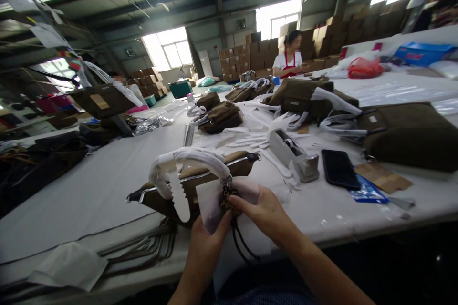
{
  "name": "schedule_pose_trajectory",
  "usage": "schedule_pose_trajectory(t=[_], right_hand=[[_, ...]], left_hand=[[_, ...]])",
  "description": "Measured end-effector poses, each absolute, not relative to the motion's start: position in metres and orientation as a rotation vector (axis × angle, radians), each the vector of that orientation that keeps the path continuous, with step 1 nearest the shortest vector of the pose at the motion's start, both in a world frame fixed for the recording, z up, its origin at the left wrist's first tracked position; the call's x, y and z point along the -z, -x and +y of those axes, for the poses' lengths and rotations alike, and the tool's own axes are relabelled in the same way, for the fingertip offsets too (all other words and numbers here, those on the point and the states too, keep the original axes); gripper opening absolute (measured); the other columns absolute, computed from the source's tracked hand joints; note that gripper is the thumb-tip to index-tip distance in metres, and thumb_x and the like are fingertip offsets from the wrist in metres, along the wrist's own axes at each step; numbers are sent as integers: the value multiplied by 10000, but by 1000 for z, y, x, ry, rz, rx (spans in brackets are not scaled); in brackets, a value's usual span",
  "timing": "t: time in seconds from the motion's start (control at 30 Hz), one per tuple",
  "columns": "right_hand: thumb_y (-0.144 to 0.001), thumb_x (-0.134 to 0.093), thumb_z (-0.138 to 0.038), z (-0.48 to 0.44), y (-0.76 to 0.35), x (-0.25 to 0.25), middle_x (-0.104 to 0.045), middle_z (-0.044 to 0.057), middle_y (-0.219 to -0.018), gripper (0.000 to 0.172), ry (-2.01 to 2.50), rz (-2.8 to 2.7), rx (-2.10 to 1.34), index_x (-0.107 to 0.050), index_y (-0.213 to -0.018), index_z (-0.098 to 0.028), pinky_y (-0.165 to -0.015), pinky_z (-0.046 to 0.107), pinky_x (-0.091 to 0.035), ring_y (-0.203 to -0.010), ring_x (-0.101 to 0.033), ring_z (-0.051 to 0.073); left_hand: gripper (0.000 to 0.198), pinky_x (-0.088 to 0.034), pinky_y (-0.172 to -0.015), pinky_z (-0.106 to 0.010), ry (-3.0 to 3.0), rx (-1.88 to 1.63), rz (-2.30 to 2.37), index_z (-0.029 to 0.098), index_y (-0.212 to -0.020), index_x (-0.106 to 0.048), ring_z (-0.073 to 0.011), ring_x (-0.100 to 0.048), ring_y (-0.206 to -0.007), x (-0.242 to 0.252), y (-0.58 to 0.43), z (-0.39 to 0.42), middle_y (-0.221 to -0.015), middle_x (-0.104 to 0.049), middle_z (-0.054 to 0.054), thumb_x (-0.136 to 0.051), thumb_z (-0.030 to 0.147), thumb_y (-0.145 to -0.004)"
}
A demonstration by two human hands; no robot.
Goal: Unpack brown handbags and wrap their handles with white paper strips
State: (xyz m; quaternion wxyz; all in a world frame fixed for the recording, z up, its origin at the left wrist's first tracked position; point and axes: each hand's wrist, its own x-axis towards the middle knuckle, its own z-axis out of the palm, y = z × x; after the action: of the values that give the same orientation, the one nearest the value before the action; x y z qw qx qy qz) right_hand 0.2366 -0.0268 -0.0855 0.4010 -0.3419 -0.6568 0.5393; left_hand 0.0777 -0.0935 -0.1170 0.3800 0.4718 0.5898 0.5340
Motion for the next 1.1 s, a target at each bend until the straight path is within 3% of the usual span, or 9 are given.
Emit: schedule_pose_trajectory(t=[0.13,0.23,0.37,0.53,0.63,0.7,0.8,0.93,1.1], right_hand=[[-888,-596,-634,-26,-255,105,-728,115,-1190,550,684,-1273,-1877,-695,-1237,-220,-994,482,-514,-1082,-685,308],[-841,-675,-596,-28,-255,131,-762,113,-1078,482,654,-930,-2023,-740,-1117,-206,-901,451,-566,-965,-727,296],[-678,-875,-385,-38,-239,150,-781,86,-951,395,824,-954,-1882,-753,-1006,-202,-727,370,-604,-813,-739,271],[-851,-724,-449,-51,-218,148,-751,75,-1071,318,870,-1189,-1259,-715,-1086,-234,-833,301,-587,-976,-707,236],[-909,-662,-404,-56,-210,152,-722,69,-1079,274,926,-1299,-1047,-659,-1133,-246,-760,266,-597,-953,-700,213],[-922,-645,-376,-59,-207,153,-708,65,-1034,249,951,-1361,-983,-630,-1131,-239,-701,256,-600,-903,-701,204],[-909,-658,-367,-60,-208,147,-685,38,-865,193,962,-1445,-936,-636,-1028,-215,-607,233,-574,-734,-682,171],[-904,-652,-423,-53,-211,129,-570,-26,-597,244,928,-1505,-1065,-642,-853,-185,-432,212,-436,-447,-516,104],[-900,-641,-453,-45,-199,122,-407,-52,-486,418,1006,-1527,-884,-499,-601,-197,-429,226,-312,-447,-373,91]], left_hand=[[531,-383,-1159,-497,-1170,-1387,1476,184,-1288,-658,-320,-598,-1263,118,-74,-97,-1295,-692,-100,-732,431,-824],[571,-394,-1155,-483,-1113,-1413,1394,186,-1328,-632,-306,-610,-1252,117,-72,-98,-1303,-688,-100,-738,429,-823],[510,-393,-1157,-476,-1187,-1415,1473,206,-1294,-662,-310,-597,-1268,120,-73,-98,-1312,-685,-87,-722,422,-835],[504,-390,-1156,-465,-1291,-1363,1521,191,-1372,-590,-310,-552,-1319,117,-81,-105,-1353,-654,-108,-605,428,-928],[480,-409,-1141,-434,-1306,-1371,1420,211,-1418,-540,-282,-560,-1311,115,-87,-111,-1394,-623,-103,-459,439,-1004],[530,-418,-1134,-432,-1360,-1374,1418,214,-1470,-473,-280,-556,-1316,117,-88,-113,-1423,-597,-110,-470,455,-998],[617,-378,-1162,-459,-1453,-1376,1584,190,-1506,-412,-292,-512,-1361,120,-83,-112,-1455,-565,-129,-561,422,-953],[548,-331,-1193,-433,-1524,-1310,1671,183,-1483,-465,-275,-467,-1404,113,-73,-111,-1467,-558,-113,-522,363,-969],[551,-358,-1173,-406,-1568,-1358,1720,204,-1510,-438,-272,-427,-1434,106,-72,-113,-1501,-522,-103,-495,320,-974]])
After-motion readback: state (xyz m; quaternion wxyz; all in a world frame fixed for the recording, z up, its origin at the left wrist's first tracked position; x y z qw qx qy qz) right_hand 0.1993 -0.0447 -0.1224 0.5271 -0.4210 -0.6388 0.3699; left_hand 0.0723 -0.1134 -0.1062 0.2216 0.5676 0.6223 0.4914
